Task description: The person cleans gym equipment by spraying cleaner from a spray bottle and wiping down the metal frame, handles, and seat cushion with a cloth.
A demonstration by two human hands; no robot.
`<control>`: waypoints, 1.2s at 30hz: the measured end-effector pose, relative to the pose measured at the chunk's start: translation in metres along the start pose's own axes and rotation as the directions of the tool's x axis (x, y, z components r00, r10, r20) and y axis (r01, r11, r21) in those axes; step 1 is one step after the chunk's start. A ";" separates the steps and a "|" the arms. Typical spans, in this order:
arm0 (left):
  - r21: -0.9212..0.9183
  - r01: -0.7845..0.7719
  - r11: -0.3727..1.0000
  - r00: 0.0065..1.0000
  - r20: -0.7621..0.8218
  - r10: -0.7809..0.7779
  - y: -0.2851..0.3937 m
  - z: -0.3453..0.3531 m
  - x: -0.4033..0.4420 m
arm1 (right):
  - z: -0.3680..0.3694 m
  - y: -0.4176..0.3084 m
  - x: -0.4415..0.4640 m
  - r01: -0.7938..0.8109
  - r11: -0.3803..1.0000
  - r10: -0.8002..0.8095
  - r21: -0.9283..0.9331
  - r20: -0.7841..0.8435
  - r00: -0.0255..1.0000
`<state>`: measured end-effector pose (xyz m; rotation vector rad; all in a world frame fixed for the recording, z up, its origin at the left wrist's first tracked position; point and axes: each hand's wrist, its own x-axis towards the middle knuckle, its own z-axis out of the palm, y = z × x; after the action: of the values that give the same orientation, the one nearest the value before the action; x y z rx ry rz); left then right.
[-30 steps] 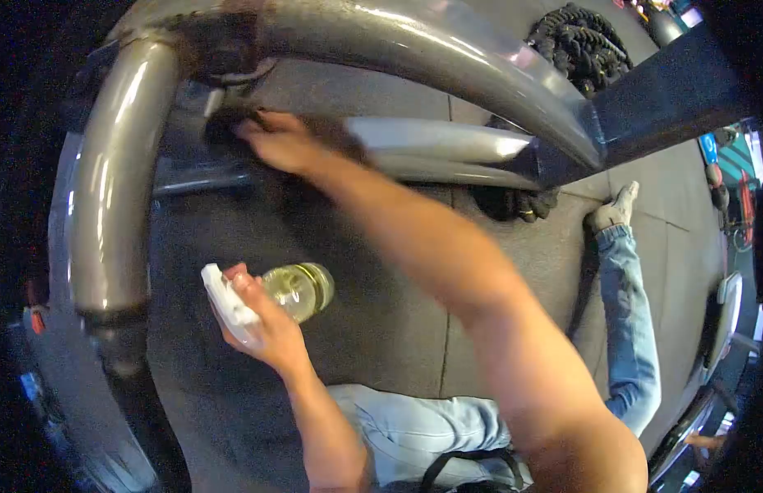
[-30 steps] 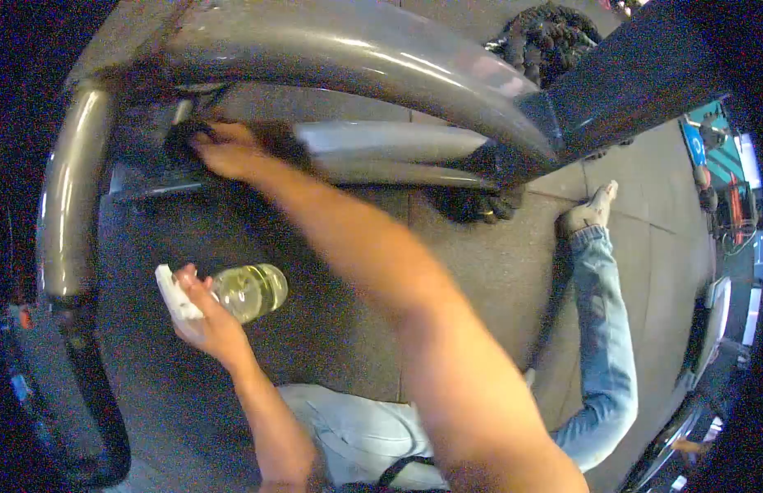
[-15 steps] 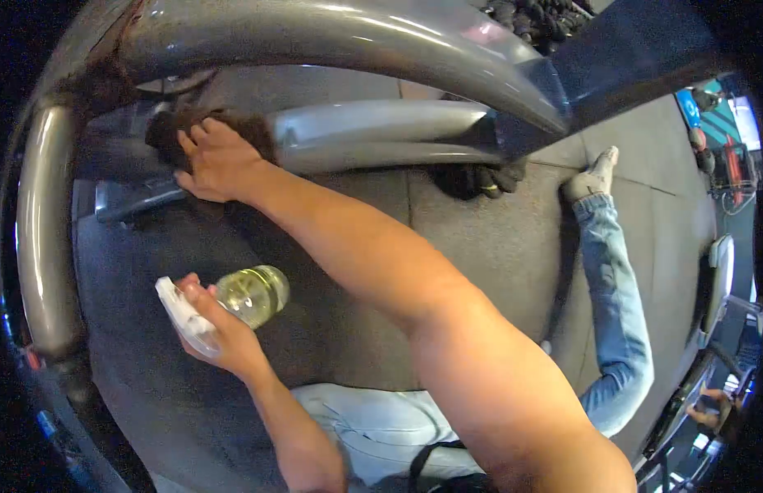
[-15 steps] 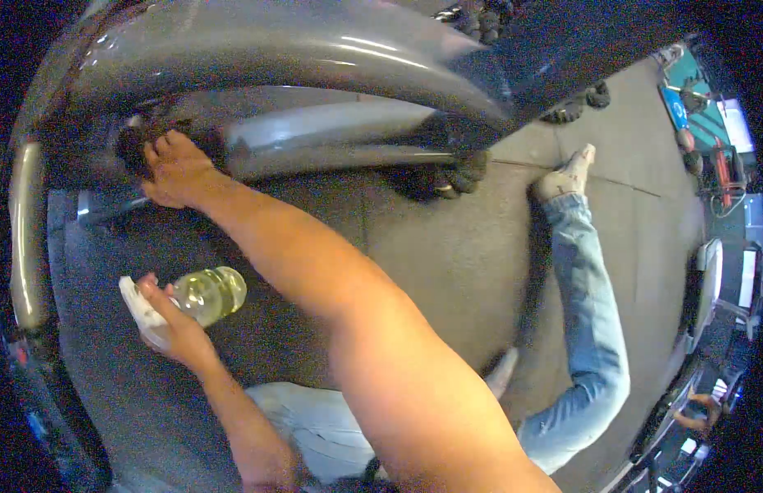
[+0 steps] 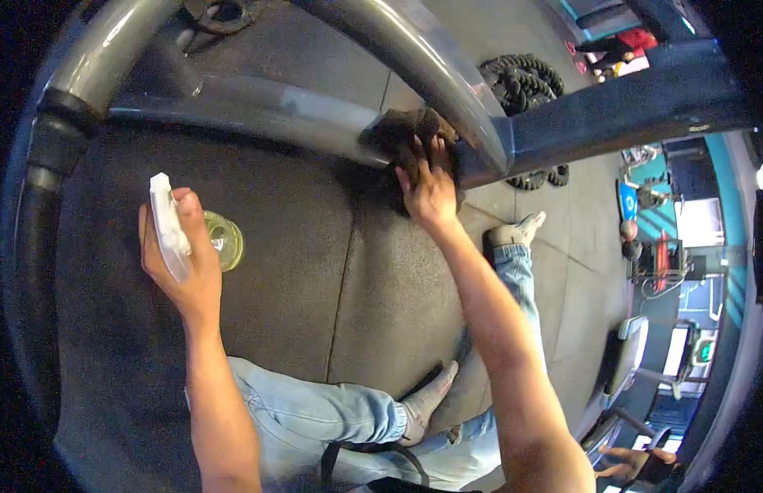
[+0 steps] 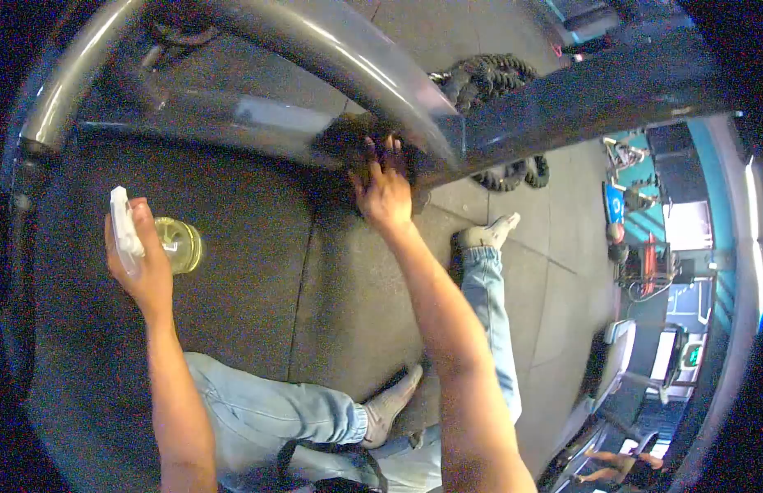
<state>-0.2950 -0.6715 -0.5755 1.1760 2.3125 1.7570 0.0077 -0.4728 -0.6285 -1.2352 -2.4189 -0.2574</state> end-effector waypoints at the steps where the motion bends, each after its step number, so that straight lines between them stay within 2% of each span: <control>1: -0.008 0.017 1.000 1.000 -0.012 -0.017 0.002 -0.001 -0.001 | 0.005 -0.011 0.003 -0.041 0.998 0.039 -0.049 -0.037 0.999; 2: 0.002 0.022 1.000 1.000 0.000 -0.022 0.004 0.000 0.001 | 0.018 -0.018 0.008 -0.073 0.996 0.065 -0.048 -0.139 0.988; 4: 0.007 0.022 1.000 1.000 -0.008 -0.022 0.002 0.003 0.006 | 0.046 -0.048 0.026 -0.259 0.965 0.247 -0.045 -0.183 0.952; 5: -0.003 0.008 1.000 1.000 -0.005 -0.008 0.000 0.007 0.005 | 0.045 -0.071 0.046 -0.238 0.971 0.238 0.015 -0.105 0.966; 6: -0.010 -0.004 1.000 1.000 0.003 0.004 -0.002 0.009 0.006 | 0.047 -0.097 0.066 -0.071 0.991 0.095 0.112 -0.224 0.970; 7: -0.009 -0.003 1.000 1.000 -0.003 0.003 -0.002 0.011 0.007 | 0.061 -0.124 0.081 0.031 0.995 -0.004 0.096 -0.270 0.963; 8: -0.010 -0.006 1.000 1.000 -0.005 0.006 -0.001 0.013 0.007 | 0.063 -0.151 0.095 0.068 0.979 -0.035 0.194 -0.167 0.985; 9: -0.009 -0.006 1.000 1.000 -0.007 0.006 0.000 0.013 0.008 | 0.079 -0.177 0.108 0.098 0.977 -0.072 0.190 -0.138 0.988; 10: -0.011 -0.004 1.000 1.000 -0.019 0.003 -0.001 0.013 0.008 | 0.079 -0.195 0.119 0.100 0.973 -0.101 0.207 -0.005 0.995; 11: -0.002 -0.008 1.000 1.000 -0.013 0.008 -0.004 0.012 0.010 | 0.081 -0.192 0.120 0.112 0.972 -0.113 0.204 -0.008 0.994; 13: 0.006 -0.002 1.000 1.000 -0.024 0.002 -0.007 0.006 0.010 | 0.086 -0.183 0.117 0.239 0.937 -0.230 0.255 -0.066 0.971; 14: 0.010 -0.018 1.000 0.999 -0.027 0.018 -0.007 0.003 0.012 | 0.073 -0.164 0.102 0.240 0.918 -0.235 0.316 -0.054 0.970; 15: 0.012 -0.035 0.999 0.999 -0.030 0.036 -0.007 0.000 0.014 | 0.064 -0.145 0.084 0.217 0.905 -0.198 0.366 -0.087 0.976; 16: 0.006 -0.030 1.000 0.998 -0.047 0.030 -0.006 -0.002 0.015 | 0.056 -0.130 0.067 0.131 0.919 -0.090 0.371 -0.125 0.988; 17: -0.008 -0.026 1.000 0.999 -0.035 0.026 -0.005 -0.003 0.015 | 0.039 -0.114 0.053 0.045 0.877 0.012 0.479 -0.115 0.993; 18: -0.021 -0.020 1.000 0.999 -0.027 0.019 -0.004 -0.004 0.015 | 0.021 -0.106 0.036 -0.245 0.831 0.312 0.500 -0.055 0.948; 19: -0.030 -0.009 1.000 0.999 -0.051 0.008 -0.003 -0.003 0.014 | 0.003 -0.083 0.026 -0.605 0.477 0.575 0.638 0.294 0.763; 20: -0.031 -0.028 0.999 0.998 -0.058 0.026 0.000 -0.002 0.012 | -0.029 -0.082 0.023 -0.436 -0.123 0.635 0.892 0.408 0.656; 21: -0.033 -0.049 0.998 0.997 -0.061 0.047 0.002 0.001 0.010 | -0.058 -0.085 0.026 -0.055 -0.663 0.586 0.747 0.563 0.582; 23: 0.008 -0.076 0.997 0.992 -0.096 0.076 0.004 0.009 0.007 | -0.080 -0.075 0.037 0.095 -0.711 0.596 0.696 0.526 0.607; 24: -0.041 -0.082 0.996 0.990 -0.115 0.077 0.005 0.013 0.006 | -0.076 -0.069 0.035 0.048 -0.519 0.574 0.854 0.306 0.759; 25: -0.087 -0.088 0.992 0.989 -0.129 0.077 0.005 0.016 0.003 | -0.086 -0.087 0.046 0.048 -0.526 0.563 0.849 0.305 0.768; 26: -0.097 -0.084 0.992 0.991 -0.116 0.073 0.002 0.019 0.001 | -0.102 -0.118 0.066 -0.237 -0.059 0.659 0.970 0.216 0.720; 27: -0.129 -0.060 0.990 0.992 -0.120 0.045 0.004 0.018 0.000 | -0.111 -0.137 0.080 -0.480 0.406 0.698 0.777 0.076 0.712; 28: -0.140 -0.054 0.989 0.992 -0.122 0.037 0.005 0.018 0.001 | -0.116 -0.138 0.091 -0.289 0.098 0.553 0.952 0.189 0.811; 29: -0.153 -0.047 0.987 0.992 -0.120 0.028 0.006 0.018 0.001 | -0.114 -0.146 0.103 -0.278 0.092 0.541 0.956 0.186 0.820; 30: -0.065 -0.125 0.990 0.982 -0.150 0.115 0.001 0.022 0.001 | -0.109 -0.155 0.119 -0.195 -0.195 0.570 0.961 0.273 0.775; 31: -0.060 -0.134 0.989 0.979 -0.162 0.123 0.001 0.024 0.002 | -0.108 -0.172 0.137 -0.088 -0.463 0.570 0.882 0.372 0.733; 32: -0.059 -0.121 0.991 0.980 -0.163 0.110 0.001 0.026 0.003 | -0.109 -0.188 0.152 0.038 -0.688 0.537 0.725 0.473 0.699; 33: -0.059 -0.106 0.993 0.983 -0.154 0.096 0.000 0.023 0.003 | -0.116 -0.206 0.157 0.173 -0.845 0.478 0.506 0.569 0.670; 34: -0.088 -0.096 0.991 0.986 -0.142 0.083 0.004 0.022 0.004 | -0.140 -0.229 0.157 0.219 -0.836 0.529 0.503 0.635 0.563; 35: -0.083 -0.105 0.991 0.986 -0.140 0.093 0.005 0.022 0.005 | -0.124 -0.220 0.147 0.227 -0.838 0.528 0.496 0.636 0.563; 36: -0.104 -0.071 0.992 0.991 -0.117 0.058 0.005 0.022 0.003 | -0.097 -0.201 0.125 0.170 -0.870 0.386 0.464 0.425 0.818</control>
<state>-0.2855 -0.6509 -0.5786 1.1754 2.2293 1.9937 -0.1932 -0.5337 -0.4822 -0.2634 -0.2749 1.7929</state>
